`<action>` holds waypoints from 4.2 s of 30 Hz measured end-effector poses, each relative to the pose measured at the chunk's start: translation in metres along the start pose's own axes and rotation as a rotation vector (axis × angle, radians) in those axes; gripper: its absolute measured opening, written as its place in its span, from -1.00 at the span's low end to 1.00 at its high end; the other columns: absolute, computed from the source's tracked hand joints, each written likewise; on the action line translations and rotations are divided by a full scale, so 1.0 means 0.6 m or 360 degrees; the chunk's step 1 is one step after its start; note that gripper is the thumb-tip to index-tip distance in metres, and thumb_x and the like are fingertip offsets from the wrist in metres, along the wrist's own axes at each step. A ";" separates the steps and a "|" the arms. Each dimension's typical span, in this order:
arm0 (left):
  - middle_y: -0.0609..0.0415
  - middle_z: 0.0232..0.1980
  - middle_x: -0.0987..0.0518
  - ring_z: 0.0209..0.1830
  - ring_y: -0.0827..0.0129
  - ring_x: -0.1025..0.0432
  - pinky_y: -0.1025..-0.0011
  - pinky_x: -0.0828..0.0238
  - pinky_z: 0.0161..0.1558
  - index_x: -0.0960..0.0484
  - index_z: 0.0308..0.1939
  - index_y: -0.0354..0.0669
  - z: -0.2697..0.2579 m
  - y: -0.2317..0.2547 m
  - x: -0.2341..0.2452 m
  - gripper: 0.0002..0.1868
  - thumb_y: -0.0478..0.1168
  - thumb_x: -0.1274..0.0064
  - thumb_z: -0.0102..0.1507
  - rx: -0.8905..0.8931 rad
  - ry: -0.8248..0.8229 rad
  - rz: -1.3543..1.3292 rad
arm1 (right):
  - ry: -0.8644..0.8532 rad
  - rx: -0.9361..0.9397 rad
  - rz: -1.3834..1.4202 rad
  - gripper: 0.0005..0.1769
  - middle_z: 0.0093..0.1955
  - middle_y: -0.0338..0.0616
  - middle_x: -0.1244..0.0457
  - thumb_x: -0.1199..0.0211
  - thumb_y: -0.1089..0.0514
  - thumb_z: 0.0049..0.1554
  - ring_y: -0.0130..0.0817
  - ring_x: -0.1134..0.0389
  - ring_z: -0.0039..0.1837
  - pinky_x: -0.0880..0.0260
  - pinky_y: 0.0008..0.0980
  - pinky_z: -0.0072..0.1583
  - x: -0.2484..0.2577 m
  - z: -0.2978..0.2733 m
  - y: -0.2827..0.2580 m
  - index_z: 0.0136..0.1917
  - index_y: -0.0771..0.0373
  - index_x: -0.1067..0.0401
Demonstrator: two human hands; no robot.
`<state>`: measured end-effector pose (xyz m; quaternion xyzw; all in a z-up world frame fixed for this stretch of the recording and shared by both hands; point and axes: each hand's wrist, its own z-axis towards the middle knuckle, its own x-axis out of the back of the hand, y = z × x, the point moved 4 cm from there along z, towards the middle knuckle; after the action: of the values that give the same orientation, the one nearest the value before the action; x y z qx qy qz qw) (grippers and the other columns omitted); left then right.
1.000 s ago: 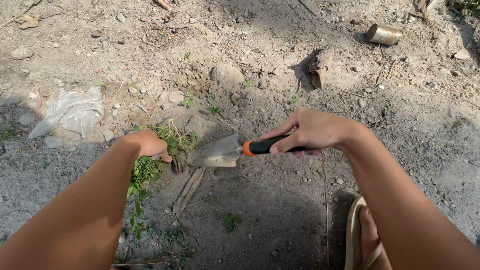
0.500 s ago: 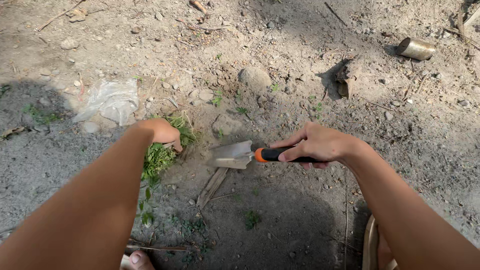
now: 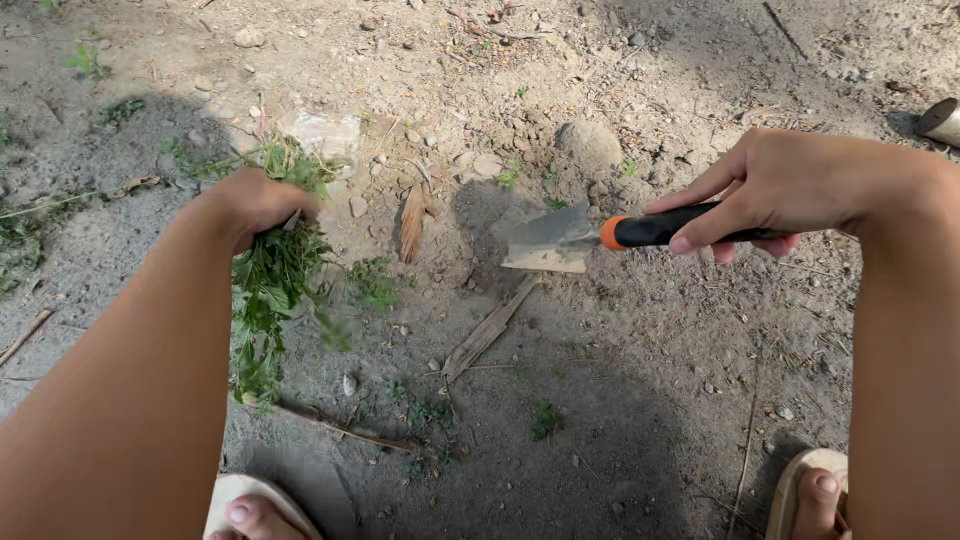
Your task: The person pulls weeds from the soil by hand and with a small metal trowel.
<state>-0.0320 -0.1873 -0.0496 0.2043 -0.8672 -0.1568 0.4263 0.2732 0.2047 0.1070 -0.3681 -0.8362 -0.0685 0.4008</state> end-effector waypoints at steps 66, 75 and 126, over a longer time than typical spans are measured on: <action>-0.30 0.28 -0.52 0.18 0.05 -0.46 0.10 -0.37 0.19 -0.49 0.24 -0.51 -0.014 0.061 -0.038 -0.10 0.14 -0.39 0.08 -0.0064 0.0210 -0.0290 | 0.0056 0.0380 -0.0153 -0.60 -0.44 -0.19 -0.38 -0.56 0.00 0.00 -0.48 -0.16 -0.48 -0.20 -0.41 -0.37 -0.050 0.001 -0.169 0.14 -0.25 -0.64; -0.21 0.09 -0.63 0.02 0.04 -0.57 0.23 -0.51 0.03 -0.67 -0.11 -0.41 0.059 0.050 0.142 -0.50 -0.06 -0.30 0.03 -0.0126 0.0516 -0.0326 | 0.0425 0.0690 0.0080 -0.60 -0.40 -0.07 -0.43 -0.48 0.09 0.06 -0.38 -0.18 -0.49 -0.21 -0.34 -0.43 0.069 -0.024 -0.297 0.20 -0.04 -0.63; -0.52 0.16 -0.53 0.20 -0.17 -0.47 0.15 -0.41 0.23 -0.50 0.03 -0.67 0.198 -0.155 0.539 -0.24 0.04 -0.37 0.13 0.0694 0.1260 -0.0502 | -0.0370 0.0986 0.0297 -0.61 -0.39 -0.12 -0.36 -0.39 -0.01 0.08 -0.51 -0.19 -0.49 -0.15 -0.45 -0.42 0.265 0.408 -0.940 0.08 0.28 -0.63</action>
<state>-0.2859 -0.4142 0.0574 0.4619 -0.6093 0.0558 0.6421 -0.3217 -0.0118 0.1595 -0.3091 -0.8200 0.2680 0.4002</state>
